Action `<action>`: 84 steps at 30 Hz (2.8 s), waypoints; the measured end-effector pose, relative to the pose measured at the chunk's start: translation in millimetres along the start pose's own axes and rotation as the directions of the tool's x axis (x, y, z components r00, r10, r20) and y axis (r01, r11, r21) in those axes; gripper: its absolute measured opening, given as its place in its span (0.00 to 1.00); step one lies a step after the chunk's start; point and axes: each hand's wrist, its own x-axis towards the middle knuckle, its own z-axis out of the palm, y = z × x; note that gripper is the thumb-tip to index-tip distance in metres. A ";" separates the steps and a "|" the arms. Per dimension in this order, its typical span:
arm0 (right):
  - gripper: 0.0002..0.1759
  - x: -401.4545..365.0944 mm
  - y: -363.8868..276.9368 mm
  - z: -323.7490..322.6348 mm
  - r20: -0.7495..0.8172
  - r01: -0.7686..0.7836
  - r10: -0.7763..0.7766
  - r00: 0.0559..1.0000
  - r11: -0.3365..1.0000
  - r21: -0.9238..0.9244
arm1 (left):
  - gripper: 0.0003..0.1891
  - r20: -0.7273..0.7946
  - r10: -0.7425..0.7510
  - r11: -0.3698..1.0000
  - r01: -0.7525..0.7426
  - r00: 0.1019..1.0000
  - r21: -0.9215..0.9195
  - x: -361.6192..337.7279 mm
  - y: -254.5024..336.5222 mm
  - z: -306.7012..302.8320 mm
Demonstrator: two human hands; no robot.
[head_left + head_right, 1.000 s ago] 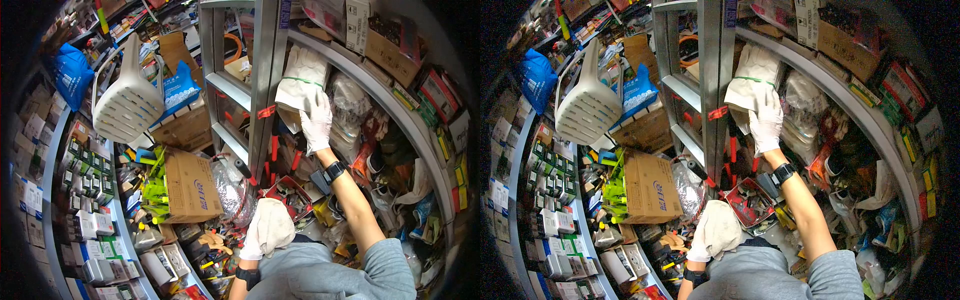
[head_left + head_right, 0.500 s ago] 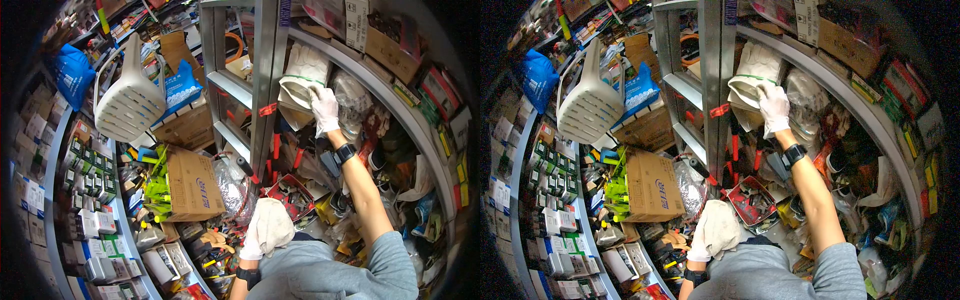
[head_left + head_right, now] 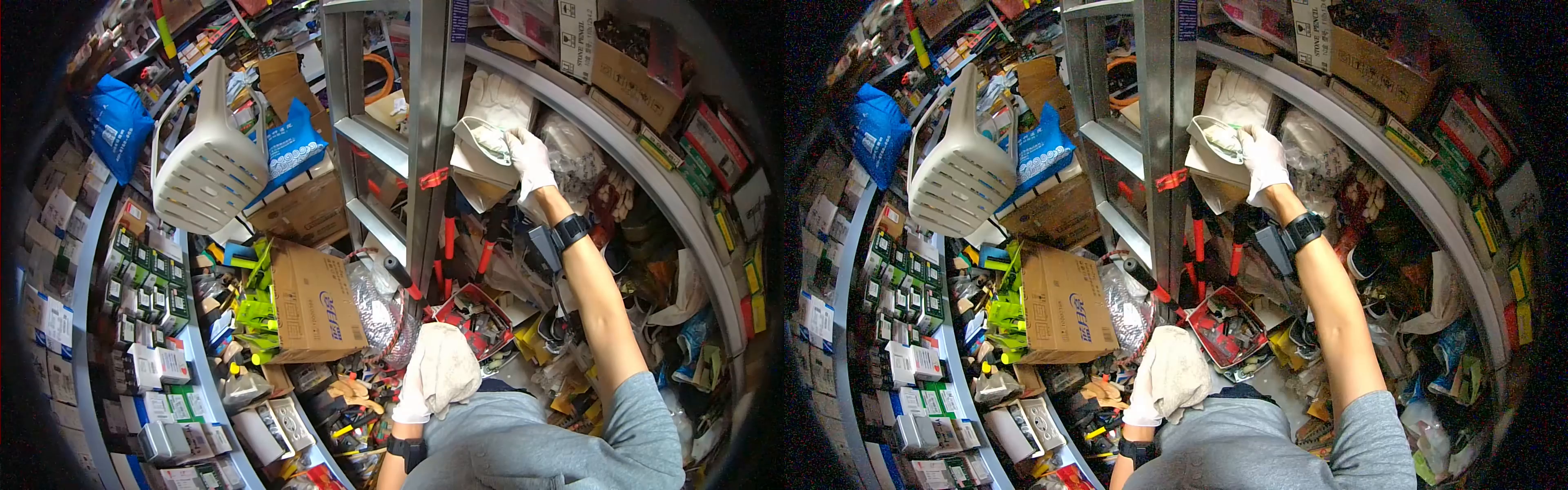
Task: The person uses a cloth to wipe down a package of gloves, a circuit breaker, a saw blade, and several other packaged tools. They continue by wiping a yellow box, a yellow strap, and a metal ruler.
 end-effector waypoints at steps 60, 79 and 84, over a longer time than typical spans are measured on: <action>0.35 20.4 25.9 58.8 0.728 -0.713 0.179 0.661 -0.152 0.685 | 0.26 -0.030 0.144 0.921 -0.145 0.989 -0.363 -51.4 19.4 -2.6; 0.51 -336.3 -36.1 -3.9 0.829 -0.504 -0.549 -0.112 0.750 0.429 | 0.34 -0.473 0.634 0.655 -0.750 0.612 -0.093 -84.2 -100.8 27.8; 0.28 -365.1 -42.6 -8.1 0.886 -0.727 -0.458 0.072 0.585 0.361 | 0.35 -0.409 0.718 0.661 -0.736 0.563 0.146 -101.8 -104.4 25.0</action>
